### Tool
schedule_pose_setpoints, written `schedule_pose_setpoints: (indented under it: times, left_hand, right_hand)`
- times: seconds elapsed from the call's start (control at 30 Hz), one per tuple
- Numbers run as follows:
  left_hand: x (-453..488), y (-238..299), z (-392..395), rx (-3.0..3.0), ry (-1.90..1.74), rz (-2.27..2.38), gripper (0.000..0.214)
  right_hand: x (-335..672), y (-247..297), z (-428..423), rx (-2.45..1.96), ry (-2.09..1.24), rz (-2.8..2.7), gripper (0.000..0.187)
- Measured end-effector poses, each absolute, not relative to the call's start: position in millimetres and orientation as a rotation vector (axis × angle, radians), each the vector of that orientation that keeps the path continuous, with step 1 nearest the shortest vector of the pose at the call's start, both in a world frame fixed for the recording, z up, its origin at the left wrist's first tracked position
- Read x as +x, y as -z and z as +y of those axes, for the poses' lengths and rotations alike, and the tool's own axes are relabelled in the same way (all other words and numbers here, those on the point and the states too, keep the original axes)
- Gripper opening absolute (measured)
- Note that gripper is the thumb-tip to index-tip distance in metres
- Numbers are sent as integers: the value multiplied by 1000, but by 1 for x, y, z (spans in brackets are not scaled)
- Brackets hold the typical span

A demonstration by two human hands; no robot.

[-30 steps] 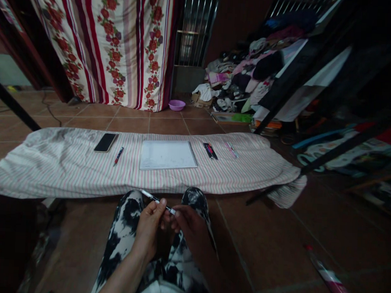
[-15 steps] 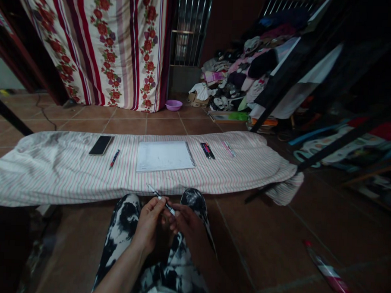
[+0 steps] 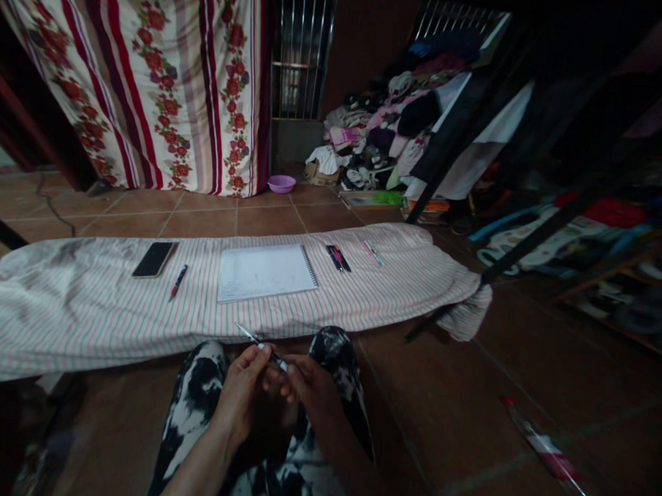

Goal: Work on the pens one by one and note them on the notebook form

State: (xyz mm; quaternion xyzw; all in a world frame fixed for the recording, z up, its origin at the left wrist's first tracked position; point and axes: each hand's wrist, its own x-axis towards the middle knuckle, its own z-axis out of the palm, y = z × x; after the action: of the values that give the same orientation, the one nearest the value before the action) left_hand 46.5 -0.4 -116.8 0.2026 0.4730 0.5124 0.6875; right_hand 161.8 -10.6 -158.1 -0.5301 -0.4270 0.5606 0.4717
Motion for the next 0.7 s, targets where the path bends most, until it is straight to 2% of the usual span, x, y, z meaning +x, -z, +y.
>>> schedule_pose_setpoints:
  times: [0.37, 0.7]
  left_hand:
    - [46, 122, 15, 499, -1158, 1070, 33]
    - [48, 154, 2, 462, -1147, 1148, 30]
  right_hand:
    - [166, 149, 5, -1275, -1458, -959, 38]
    - [166, 193, 0, -1423, -1529, -904, 55]
